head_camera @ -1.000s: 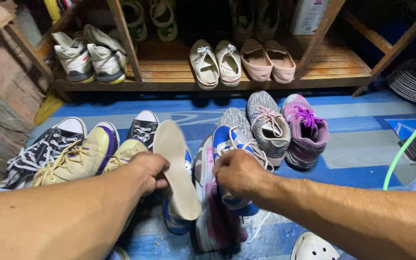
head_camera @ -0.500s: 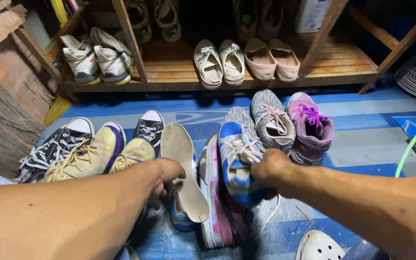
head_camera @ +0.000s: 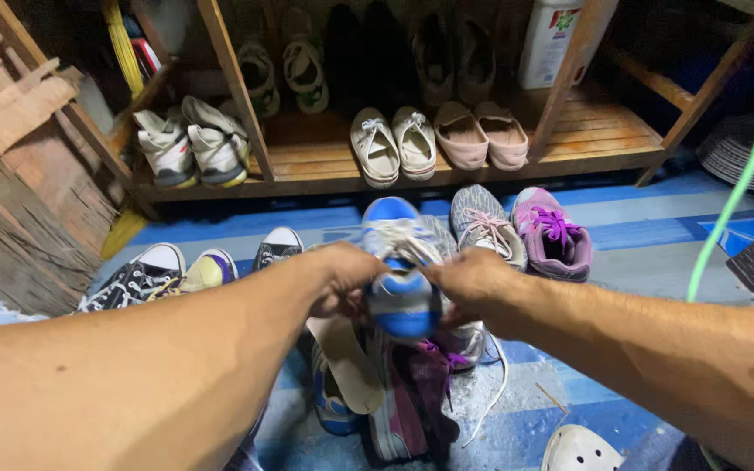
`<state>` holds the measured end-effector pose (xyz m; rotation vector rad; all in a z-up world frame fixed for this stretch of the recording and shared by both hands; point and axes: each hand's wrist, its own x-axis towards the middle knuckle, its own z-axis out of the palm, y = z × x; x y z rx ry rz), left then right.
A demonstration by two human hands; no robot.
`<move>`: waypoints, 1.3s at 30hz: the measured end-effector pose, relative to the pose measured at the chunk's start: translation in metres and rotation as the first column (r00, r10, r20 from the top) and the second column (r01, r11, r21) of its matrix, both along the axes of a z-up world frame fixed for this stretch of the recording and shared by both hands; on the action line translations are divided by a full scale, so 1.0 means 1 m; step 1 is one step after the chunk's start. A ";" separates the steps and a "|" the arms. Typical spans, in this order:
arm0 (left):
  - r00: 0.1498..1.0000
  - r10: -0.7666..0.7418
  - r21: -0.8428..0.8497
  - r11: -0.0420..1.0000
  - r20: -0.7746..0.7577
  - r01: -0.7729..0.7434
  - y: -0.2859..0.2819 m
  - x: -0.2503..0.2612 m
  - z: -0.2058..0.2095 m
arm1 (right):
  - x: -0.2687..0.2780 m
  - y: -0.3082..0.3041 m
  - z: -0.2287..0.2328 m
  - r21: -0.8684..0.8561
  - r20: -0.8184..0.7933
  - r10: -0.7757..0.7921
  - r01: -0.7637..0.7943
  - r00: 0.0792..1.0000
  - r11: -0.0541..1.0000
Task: The person removes a pair of white sneakers from a wooden shoe rack and places them on the floor. They then pick up a blue sneaker, remove its laces, and place the shoe back on the floor among other shoes.
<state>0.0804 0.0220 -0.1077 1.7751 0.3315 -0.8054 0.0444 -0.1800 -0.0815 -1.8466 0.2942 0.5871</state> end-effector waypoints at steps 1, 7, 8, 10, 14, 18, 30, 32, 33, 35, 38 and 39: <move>0.998 0.067 -0.014 0.998 0.011 -0.067 -0.001 0.003 -0.001 | 0.003 -0.002 0.004 0.000 0.021 0.032 -0.032 0.999 0.999; 0.867 0.493 -0.291 0.842 0.073 -0.454 0.009 0.006 0.030 | 0.031 -0.012 0.021 0.185 -0.047 -0.168 0.174 0.985 0.967; 0.842 0.528 -0.256 0.834 0.114 -0.488 0.012 0.004 0.040 | 0.035 -0.014 0.024 0.183 -0.053 -0.184 0.190 0.982 0.964; 0.811 0.562 -0.248 0.818 0.160 -0.518 0.014 -0.002 0.060 | 0.041 -0.021 0.032 0.176 -0.065 -0.227 0.235 0.972 0.956; 0.786 0.605 -0.377 0.763 0.130 -0.525 0.021 -0.020 0.089 | 0.042 -0.025 0.051 0.043 0.003 0.184 -0.184 0.983 0.982; 0.777 0.604 -0.369 0.773 0.178 -0.517 0.008 -0.020 0.099 | 0.047 -0.026 0.062 -0.223 0.056 0.339 -0.320 0.939 0.921; 0.931 0.285 0.178 0.928 0.229 -0.328 -0.005 -0.038 0.013 | 0.011 -0.071 -0.029 -0.459 -0.329 0.574 -0.658 0.750 0.597; 0.939 0.262 0.222 0.924 0.223 -0.311 -0.006 -0.038 0.000 | 0.012 -0.064 -0.037 -0.459 -0.315 0.579 -0.655 0.752 0.600; 0.943 0.246 0.247 0.922 0.225 -0.299 -0.006 -0.036 -0.004 | 0.014 -0.061 -0.041 -0.458 -0.305 0.581 -0.651 0.755 0.605; 0.951 0.211 0.294 0.916 0.226 -0.273 -0.009 -0.031 -0.011 | 0.018 -0.056 -0.050 -0.444 -0.296 0.561 -0.632 0.773 0.636; 0.962 0.163 0.361 0.902 0.217 -0.234 -0.013 -0.029 -0.023 | 0.026 -0.056 -0.066 -0.419 -0.321 0.526 -0.616 0.788 0.667; 0.965 0.149 0.380 0.898 0.215 -0.223 -0.014 -0.027 -0.025 | 0.028 -0.058 -0.071 -0.414 -0.332 0.511 -0.609 0.793 0.676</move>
